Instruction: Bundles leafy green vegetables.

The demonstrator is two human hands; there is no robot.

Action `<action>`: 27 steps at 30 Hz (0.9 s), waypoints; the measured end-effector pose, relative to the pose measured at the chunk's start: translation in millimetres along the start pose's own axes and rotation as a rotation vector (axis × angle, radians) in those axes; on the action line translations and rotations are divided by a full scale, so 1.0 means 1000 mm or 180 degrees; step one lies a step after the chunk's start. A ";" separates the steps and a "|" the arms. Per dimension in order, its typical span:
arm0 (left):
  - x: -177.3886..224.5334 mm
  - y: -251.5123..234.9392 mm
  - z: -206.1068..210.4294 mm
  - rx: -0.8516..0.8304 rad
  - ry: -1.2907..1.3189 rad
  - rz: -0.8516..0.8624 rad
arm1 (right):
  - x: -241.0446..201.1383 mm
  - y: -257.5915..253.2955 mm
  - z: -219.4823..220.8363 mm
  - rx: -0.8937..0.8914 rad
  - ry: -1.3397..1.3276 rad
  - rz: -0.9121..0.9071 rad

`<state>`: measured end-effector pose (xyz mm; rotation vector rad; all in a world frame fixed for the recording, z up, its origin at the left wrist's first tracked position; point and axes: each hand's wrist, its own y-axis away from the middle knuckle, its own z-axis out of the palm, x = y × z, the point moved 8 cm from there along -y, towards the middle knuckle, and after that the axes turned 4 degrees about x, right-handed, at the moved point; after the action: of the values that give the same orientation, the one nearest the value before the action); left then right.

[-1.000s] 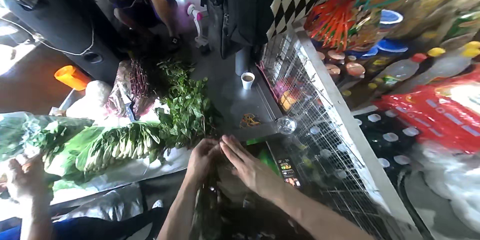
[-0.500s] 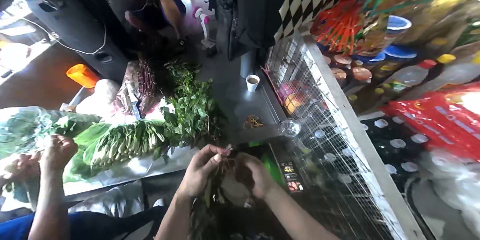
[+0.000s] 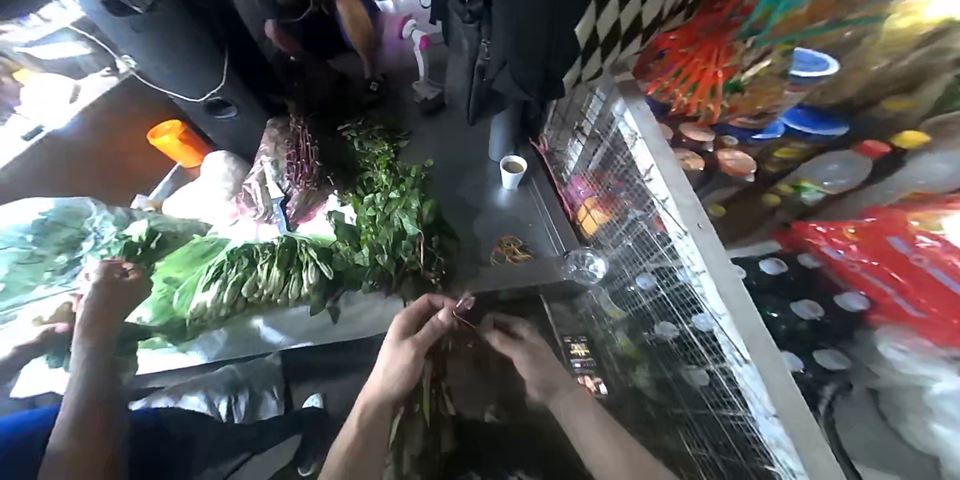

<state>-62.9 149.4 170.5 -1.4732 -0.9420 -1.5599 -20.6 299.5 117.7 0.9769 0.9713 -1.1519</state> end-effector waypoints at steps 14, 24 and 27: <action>-0.003 -0.012 0.017 0.0298 -0.2499 -0.0154 | -0.075 0.016 0.008 0.0156 0.2647 -0.1270; -0.042 -0.025 0.028 -0.0515 -0.2015 -0.0360 | -0.046 0.006 -0.041 0.0855 0.1924 -0.1283; -0.048 -0.026 0.047 -0.1280 -0.2499 -0.0589 | -0.019 -0.006 -0.032 -0.0342 0.2327 0.0018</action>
<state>-65.1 205.4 125.3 -2.4377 -1.2655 -1.3435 -32.6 334.7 126.4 1.3436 1.5853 -0.7204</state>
